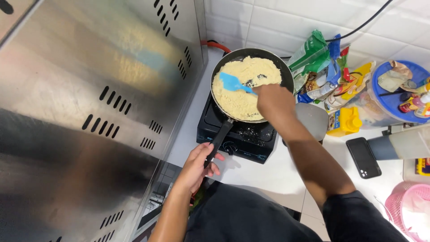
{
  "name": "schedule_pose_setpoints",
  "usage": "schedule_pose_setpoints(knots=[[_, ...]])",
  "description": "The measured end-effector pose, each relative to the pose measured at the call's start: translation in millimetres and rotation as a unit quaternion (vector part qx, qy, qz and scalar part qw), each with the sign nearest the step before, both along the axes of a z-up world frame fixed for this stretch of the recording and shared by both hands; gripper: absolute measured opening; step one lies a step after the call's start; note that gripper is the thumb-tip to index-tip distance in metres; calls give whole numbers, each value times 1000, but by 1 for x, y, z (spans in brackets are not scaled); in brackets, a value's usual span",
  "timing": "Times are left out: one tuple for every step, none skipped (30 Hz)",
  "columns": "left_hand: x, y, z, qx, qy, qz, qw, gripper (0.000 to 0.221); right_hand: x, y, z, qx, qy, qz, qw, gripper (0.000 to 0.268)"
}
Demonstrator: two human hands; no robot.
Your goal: Toasting milk powder in a frying pan on a portable stove while stirring continuously with a spatula to ensure even browning.
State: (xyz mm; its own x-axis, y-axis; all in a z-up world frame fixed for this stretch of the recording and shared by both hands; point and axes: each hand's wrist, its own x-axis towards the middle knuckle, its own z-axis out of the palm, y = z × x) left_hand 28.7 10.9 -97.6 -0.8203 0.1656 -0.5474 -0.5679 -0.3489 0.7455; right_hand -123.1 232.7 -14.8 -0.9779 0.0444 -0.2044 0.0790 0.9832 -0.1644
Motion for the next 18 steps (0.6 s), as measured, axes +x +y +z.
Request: schedule_pose_setpoints(knots=[[0,0,4,0,-3,-1,1000,45,-1,14,-4,0,-3,-1,1000,33],[-2,1,9,-28,9,-16,999,42,-4,29,-6,-22,3,-2,1000,33],[-4,1,14,-55,20,-31,998,39,-6,44,-9,-43,9,-3,999,34],[-5,1,10,-55,22,-32,998,39,-3,51,-2,-43,11,-4,999,34],[-6,0,6,-70,26,-44,996,38,1,58,6,-66,11,-14,998,35],[-9,-1,3,-84,32,-55,994,36,2,64,14,-88,12,-23,996,35],[-11,-2,4,-84,35,-54,994,36,-9,67,9,-88,16,-22,996,35],[-12,-2,6,-114,42,-67,990,34,-19,71,3,-80,29,-28,996,34],[-12,-2,7,-145,50,-80,985,31,-28,75,-4,-73,43,-35,996,33],[-12,-3,14,-143,48,-81,985,31,-28,61,-4,-72,41,-35,996,33],[-13,-3,21,-172,65,-98,978,29,-28,47,-5,-100,33,-46,993,29],[-15,-4,27,-201,82,-116,969,26,-29,33,-5,-128,26,-57,990,26],[-14,-2,27,-199,81,-116,970,26,-25,27,-2,-126,25,-58,990,26],[-15,-3,26,-201,87,-119,968,25,-23,19,0,-125,-11,-36,991,28],[-16,-4,26,-203,93,-121,967,23,-20,11,3,-123,-47,-15,991,31],[-16,-5,26,-203,93,-124,967,23,-10,17,14,-124,-47,-18,991,31],[-17,-6,27,-206,95,-130,965,23,0,22,24,-111,-66,-13,992,31],[-18,-6,27,-208,98,-136,964,23,10,29,35,-98,-84,-9,992,31]])
